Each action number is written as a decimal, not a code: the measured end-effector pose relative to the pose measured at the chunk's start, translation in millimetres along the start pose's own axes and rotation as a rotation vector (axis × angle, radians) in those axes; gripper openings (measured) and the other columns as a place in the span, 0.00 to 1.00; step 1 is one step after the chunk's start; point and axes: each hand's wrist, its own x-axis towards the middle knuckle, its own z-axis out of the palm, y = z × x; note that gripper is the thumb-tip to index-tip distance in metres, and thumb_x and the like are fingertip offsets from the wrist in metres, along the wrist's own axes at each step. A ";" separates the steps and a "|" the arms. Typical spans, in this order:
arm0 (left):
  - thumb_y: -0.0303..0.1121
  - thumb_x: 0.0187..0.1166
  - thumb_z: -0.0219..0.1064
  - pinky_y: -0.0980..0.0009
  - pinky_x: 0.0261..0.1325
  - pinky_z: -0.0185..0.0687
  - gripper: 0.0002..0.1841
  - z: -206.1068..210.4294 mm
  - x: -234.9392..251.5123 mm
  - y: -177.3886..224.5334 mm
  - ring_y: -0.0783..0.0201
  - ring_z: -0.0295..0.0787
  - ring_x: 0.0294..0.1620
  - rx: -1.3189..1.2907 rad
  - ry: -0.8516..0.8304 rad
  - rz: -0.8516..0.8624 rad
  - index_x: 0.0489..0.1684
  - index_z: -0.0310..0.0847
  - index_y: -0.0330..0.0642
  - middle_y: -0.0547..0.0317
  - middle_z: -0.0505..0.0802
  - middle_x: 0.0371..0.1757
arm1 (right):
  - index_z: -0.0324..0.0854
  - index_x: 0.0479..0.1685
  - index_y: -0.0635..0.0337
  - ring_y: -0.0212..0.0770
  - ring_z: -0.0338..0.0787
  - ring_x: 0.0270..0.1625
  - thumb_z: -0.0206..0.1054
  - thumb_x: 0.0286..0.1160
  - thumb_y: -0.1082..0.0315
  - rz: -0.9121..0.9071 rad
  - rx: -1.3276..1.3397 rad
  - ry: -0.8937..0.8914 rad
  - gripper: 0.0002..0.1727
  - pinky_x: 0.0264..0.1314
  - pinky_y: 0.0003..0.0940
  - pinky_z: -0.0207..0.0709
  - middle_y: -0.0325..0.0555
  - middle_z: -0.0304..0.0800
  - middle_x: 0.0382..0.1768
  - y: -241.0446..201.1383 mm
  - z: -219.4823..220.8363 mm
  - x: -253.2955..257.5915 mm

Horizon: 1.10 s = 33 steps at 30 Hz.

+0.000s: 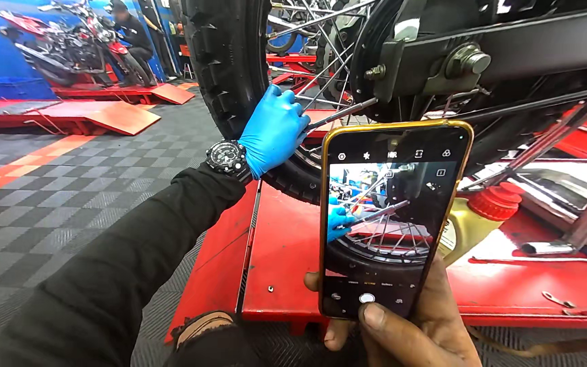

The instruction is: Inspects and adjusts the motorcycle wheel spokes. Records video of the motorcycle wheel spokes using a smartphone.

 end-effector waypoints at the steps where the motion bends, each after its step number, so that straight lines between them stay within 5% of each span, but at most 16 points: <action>1: 0.37 0.83 0.58 0.42 0.66 0.68 0.14 -0.1 -0.1 0.2 0.41 0.86 0.52 0.000 0.003 0.000 0.48 0.91 0.45 0.47 0.92 0.41 | 0.56 0.81 0.51 0.74 0.90 0.60 0.61 0.78 0.84 0.000 0.000 0.000 0.34 0.39 0.55 0.94 0.71 0.82 0.67 0.0 -0.3 0.0; 5: 0.42 0.86 0.56 0.44 0.64 0.71 0.15 9.5 -1.3 1.1 0.43 0.87 0.54 -0.020 0.047 -0.029 0.49 0.90 0.49 0.49 0.92 0.42 | 0.55 0.82 0.50 0.72 0.90 0.61 0.61 0.77 0.83 0.001 -0.012 -0.006 0.35 0.39 0.54 0.94 0.69 0.82 0.68 -0.9 -2.0 -0.3; 8: 0.47 0.84 0.61 0.47 0.64 0.72 0.16 35.1 -3.0 1.1 0.46 0.86 0.52 -0.082 0.195 -0.055 0.40 0.90 0.48 0.52 0.92 0.40 | 0.55 0.83 0.50 0.74 0.89 0.61 0.61 0.78 0.83 0.003 0.012 -0.025 0.35 0.40 0.55 0.94 0.71 0.81 0.69 0.3 -3.8 -1.2; 33: 0.45 0.81 0.65 0.48 0.59 0.74 0.13 32.2 -5.0 18.0 0.48 0.88 0.48 -0.082 0.164 -0.109 0.47 0.92 0.49 0.53 0.92 0.39 | 0.52 0.84 0.49 0.75 0.89 0.61 0.60 0.77 0.84 -0.011 0.045 -0.014 0.37 0.40 0.56 0.94 0.71 0.81 0.67 -16.4 -10.1 -1.2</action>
